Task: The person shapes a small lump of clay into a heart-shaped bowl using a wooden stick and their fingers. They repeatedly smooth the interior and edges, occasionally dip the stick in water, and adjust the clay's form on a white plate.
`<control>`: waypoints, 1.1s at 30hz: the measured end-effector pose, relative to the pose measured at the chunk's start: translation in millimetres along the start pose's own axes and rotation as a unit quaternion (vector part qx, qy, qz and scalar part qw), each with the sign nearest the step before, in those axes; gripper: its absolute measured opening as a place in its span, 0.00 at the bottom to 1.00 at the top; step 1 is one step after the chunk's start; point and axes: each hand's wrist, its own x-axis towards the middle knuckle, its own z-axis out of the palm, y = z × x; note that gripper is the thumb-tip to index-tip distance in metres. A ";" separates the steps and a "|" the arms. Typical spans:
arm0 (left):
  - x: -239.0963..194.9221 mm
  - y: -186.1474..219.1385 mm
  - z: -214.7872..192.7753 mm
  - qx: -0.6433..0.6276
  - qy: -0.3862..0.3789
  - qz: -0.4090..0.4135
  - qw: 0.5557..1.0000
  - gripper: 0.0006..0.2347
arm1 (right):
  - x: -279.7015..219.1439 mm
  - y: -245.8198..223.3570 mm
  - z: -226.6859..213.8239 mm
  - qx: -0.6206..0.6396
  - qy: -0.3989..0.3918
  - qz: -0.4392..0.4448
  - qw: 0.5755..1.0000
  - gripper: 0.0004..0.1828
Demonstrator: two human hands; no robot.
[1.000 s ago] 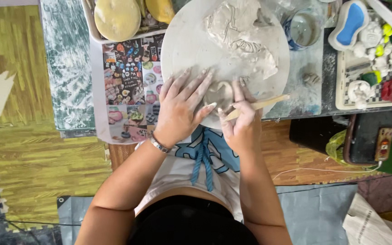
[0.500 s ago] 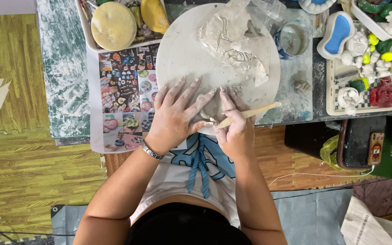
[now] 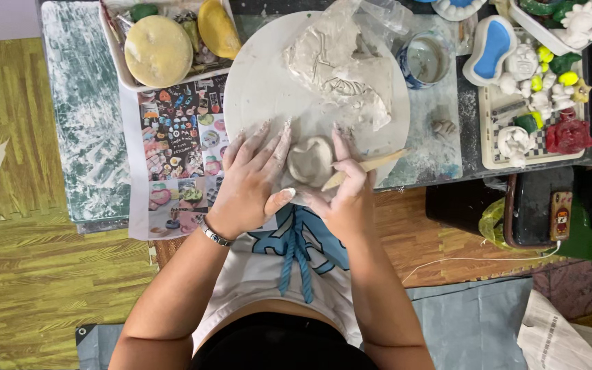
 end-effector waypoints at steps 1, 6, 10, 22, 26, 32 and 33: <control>-0.1 -0.2 -0.5 -0.003 0.000 0.000 1.000 0.36 | 1.1 -1.4 1.7 -0.007 -0.006 0.006 1.000 0.39; -0.8 -0.8 -1.3 0.002 -0.002 -0.006 1.000 0.33 | 0.9 -6.2 6.2 -0.029 -0.038 0.061 0.997 0.38; -0.4 -0.3 -1.4 -0.001 0.002 -0.009 1.000 0.33 | -0.2 -2.9 2.1 0.019 -0.022 0.024 0.999 0.37; 4.4 7.5 -5.2 0.028 0.002 -0.012 1.000 0.31 | -6.8 3.2 0.1 0.019 -0.052 0.021 0.998 0.30; 3.5 7.5 -3.5 0.046 0.008 -0.005 0.999 0.33 | -5.5 0.9 -0.6 0.018 -0.041 0.016 0.999 0.28; -0.4 0.0 0.7 0.000 0.004 -0.009 1.000 0.40 | 0.8 -2.3 -2.2 -0.029 -0.048 -0.022 0.998 0.30; -0.8 -0.9 1.7 0.015 0.003 -0.001 1.000 0.38 | 1.8 -2.6 -1.0 -0.033 -0.045 -0.037 0.998 0.31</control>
